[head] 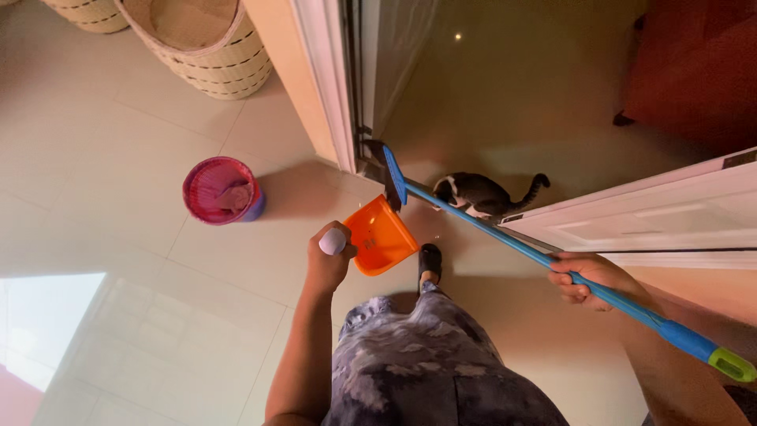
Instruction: The person sweeps the floor with a broom and collects debris into a dustpan while moving between a hallway and an outdoor area.
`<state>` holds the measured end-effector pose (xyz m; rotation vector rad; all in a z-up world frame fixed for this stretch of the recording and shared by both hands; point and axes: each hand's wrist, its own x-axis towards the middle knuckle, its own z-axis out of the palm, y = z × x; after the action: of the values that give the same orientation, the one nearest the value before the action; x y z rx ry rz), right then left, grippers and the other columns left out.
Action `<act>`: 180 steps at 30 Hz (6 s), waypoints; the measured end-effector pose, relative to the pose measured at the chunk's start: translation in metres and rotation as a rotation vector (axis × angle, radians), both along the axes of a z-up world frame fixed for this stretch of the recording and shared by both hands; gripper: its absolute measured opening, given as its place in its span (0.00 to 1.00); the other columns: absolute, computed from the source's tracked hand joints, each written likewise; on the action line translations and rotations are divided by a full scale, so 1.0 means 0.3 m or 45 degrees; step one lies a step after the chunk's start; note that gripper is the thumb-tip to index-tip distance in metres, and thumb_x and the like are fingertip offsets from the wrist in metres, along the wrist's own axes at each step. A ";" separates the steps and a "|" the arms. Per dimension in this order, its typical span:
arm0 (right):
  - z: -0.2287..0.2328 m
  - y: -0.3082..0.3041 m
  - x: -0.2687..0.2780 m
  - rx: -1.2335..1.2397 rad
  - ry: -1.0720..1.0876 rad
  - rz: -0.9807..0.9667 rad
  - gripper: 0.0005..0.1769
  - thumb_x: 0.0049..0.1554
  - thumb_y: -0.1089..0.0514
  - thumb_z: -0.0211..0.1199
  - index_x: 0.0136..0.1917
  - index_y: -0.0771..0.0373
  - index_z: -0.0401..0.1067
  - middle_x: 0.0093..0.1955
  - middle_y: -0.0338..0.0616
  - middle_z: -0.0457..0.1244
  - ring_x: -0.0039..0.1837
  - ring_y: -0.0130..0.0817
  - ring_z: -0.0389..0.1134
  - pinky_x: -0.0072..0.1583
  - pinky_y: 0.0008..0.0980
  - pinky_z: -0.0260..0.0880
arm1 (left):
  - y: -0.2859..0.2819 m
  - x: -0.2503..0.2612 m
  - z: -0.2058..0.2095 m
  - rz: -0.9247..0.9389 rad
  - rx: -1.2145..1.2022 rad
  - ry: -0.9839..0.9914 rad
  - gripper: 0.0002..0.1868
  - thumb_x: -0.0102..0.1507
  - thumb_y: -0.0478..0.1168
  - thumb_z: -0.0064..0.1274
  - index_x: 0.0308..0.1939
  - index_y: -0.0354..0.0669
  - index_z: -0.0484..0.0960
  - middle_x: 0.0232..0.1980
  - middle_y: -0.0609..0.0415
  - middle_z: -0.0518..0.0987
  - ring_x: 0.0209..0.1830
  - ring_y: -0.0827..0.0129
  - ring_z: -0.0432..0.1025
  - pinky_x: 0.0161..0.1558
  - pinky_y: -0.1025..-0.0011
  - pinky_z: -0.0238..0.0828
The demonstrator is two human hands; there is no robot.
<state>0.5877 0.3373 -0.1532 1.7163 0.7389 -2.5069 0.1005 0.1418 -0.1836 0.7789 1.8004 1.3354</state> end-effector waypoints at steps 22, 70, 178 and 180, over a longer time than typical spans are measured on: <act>-0.738 0.932 0.049 0.778 -0.877 1.020 0.14 0.55 0.59 0.63 0.53 0.66 0.69 0.33 0.46 0.64 0.30 0.35 0.63 0.31 0.38 0.64 | 1.062 0.336 0.267 -0.135 0.221 0.212 0.12 0.51 0.25 0.61 0.32 0.40 0.74 0.36 0.56 0.78 0.42 0.71 0.77 0.44 0.73 0.71; -0.376 2.825 0.844 0.260 -0.896 -0.049 0.11 0.57 0.55 0.57 0.49 0.58 0.76 0.27 0.49 0.61 0.25 0.38 0.58 0.29 0.42 0.59 | 3.698 0.560 -0.340 -0.346 0.395 -0.477 0.18 0.49 0.18 0.54 0.31 0.46 0.70 0.36 0.61 0.70 0.35 0.77 0.69 0.34 0.72 0.76; -0.788 4.989 -1.198 1.540 -0.830 2.410 0.14 0.57 0.60 0.64 0.56 0.58 0.82 0.54 0.46 0.73 0.55 0.43 0.75 0.49 0.41 0.74 | 4.505 0.386 -0.564 0.962 0.057 -0.177 0.15 0.48 0.19 0.57 0.27 0.39 0.72 0.31 0.60 0.73 0.32 0.75 0.70 0.36 0.73 0.71; -0.803 4.943 -1.120 1.698 -0.811 2.499 0.14 0.57 0.60 0.64 0.56 0.60 0.80 0.56 0.49 0.71 0.55 0.45 0.73 0.46 0.45 0.75 | 4.525 0.314 -0.587 0.860 0.044 -0.224 0.14 0.50 0.20 0.59 0.28 0.39 0.73 0.29 0.57 0.72 0.30 0.73 0.69 0.34 0.72 0.71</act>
<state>0.2517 1.8201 -0.3940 0.5260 2.2962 -0.0223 0.1947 1.4992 -0.3598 0.0402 1.9764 1.7902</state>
